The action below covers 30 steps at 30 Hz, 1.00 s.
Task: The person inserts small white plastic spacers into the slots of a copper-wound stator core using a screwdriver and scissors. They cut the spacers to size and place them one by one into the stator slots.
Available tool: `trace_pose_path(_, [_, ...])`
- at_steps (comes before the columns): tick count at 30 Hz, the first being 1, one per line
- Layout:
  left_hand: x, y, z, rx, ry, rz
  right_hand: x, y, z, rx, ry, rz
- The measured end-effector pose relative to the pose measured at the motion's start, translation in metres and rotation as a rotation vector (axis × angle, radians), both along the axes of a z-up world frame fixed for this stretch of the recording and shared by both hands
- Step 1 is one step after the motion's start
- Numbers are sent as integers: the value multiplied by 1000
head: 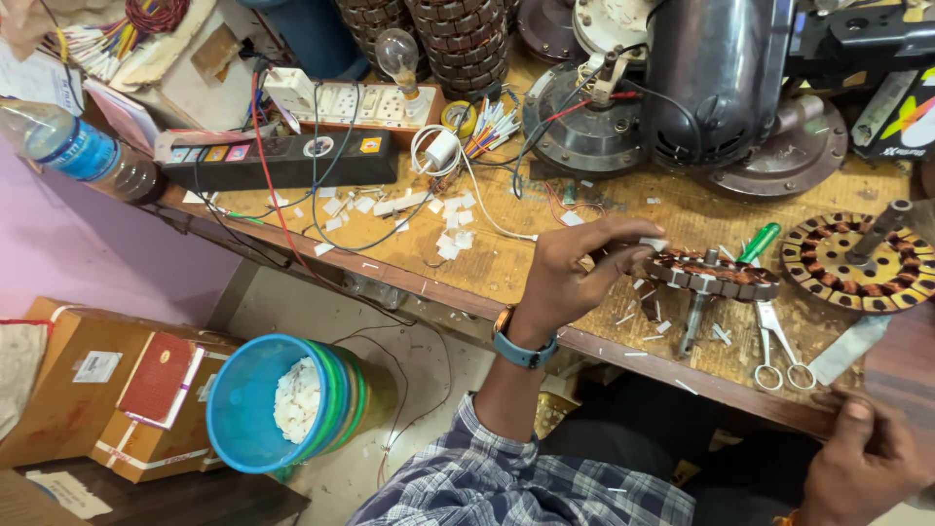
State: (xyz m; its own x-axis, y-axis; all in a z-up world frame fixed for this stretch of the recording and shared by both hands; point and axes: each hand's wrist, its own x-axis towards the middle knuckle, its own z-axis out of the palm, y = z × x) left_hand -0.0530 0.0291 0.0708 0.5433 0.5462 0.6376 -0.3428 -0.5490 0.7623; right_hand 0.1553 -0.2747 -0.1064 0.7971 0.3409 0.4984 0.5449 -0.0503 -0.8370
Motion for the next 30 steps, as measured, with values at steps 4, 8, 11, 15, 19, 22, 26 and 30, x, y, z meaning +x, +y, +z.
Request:
trace_pose_path(4, [-1, -4, -3, 42, 10, 25, -13, 5, 22, -22, 39, 26])
trace_pose_path(8, [-1, -6, -2, 84, 29, 24, -26, 12, 40, 82, 238, 29])
trace_pose_path(11, [-4, -4, 5, 87, 70, -9, -29, 13, 46, -80, 102, 2])
trace_pose_path(15, [-14, -3, 18, 112, 75, -6, -25, 16, 60, -389, -96, -63])
trace_pose_path(19, [-16, -5, 21, 61, 39, 13, -22, 34, 74, -666, -386, -127])
trace_pose_path(22, [-14, -4, 12, -8, -5, -6, -26, 38, 77, -741, -340, -145])
trace_pose_path(26, [-15, -1, 7, -16, -18, 16, -30, 34, 78, -839, -182, -124])
trace_pose_path(30, [-9, 6, 9, -108, -15, -6, -20, 29, 84, -986, -8, -81])
